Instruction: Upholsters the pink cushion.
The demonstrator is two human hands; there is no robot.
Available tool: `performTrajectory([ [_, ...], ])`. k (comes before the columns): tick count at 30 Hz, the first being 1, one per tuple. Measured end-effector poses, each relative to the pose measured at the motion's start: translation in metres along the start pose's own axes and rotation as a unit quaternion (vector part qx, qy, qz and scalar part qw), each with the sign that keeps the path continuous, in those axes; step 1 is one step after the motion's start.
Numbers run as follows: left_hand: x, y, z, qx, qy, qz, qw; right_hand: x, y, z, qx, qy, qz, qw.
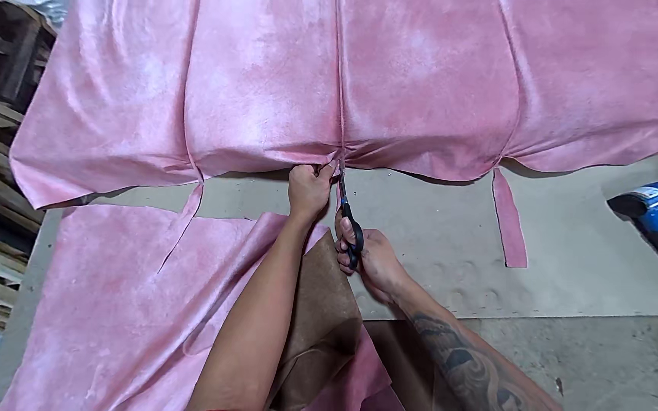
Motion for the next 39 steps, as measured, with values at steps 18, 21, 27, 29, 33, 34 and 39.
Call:
performTrajectory([
  [18, 0.0044, 0.0013, -0.001, 0.013, -0.001, 0.062, 0.998, 0.0026, 0.005, 0.0005, 0.021, -0.011, -0.002, 1.0],
  [21, 0.0063, -0.0006, -0.0016, 0.009, -0.001, 0.072, 0.997, 0.0006, 0.0019, 0.0001, 0.013, -0.006, 0.003, 1.0],
  [27, 0.004, -0.0005, -0.0024, 0.007, 0.011, 0.079, 0.997, -0.0027, 0.0003, -0.0001, -0.002, -0.001, 0.055, 0.998],
  [29, 0.0059, -0.0002, -0.0035, 0.015, 0.009, 0.083, 0.996, -0.0003, 0.0018, -0.001, 0.008, -0.008, 0.05, 0.999],
  [33, 0.006, 0.0, -0.0032, 0.018, 0.021, 0.089, 0.996, -0.0019, -0.0025, -0.0021, 0.005, -0.009, 0.042, 0.999],
  [34, 0.0065, -0.0002, -0.003, 0.017, 0.022, 0.093, 0.995, -0.0025, -0.0038, -0.0016, 0.003, -0.01, 0.043, 0.999],
  [39, 0.0042, 0.0005, -0.0025, 0.016, 0.023, 0.106, 0.994, 0.0001, 0.0013, -0.003, 0.016, -0.009, 0.041, 0.999],
])
Point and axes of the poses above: each hand's wrist, its own z-axis towards the middle knuckle, its own y-axis out of the palm, x = y × z, the point moved 1 cm from there along z, towards the middle knuckle, and after that the axes turned 8 degrees about -z, right-handed, at the moved point
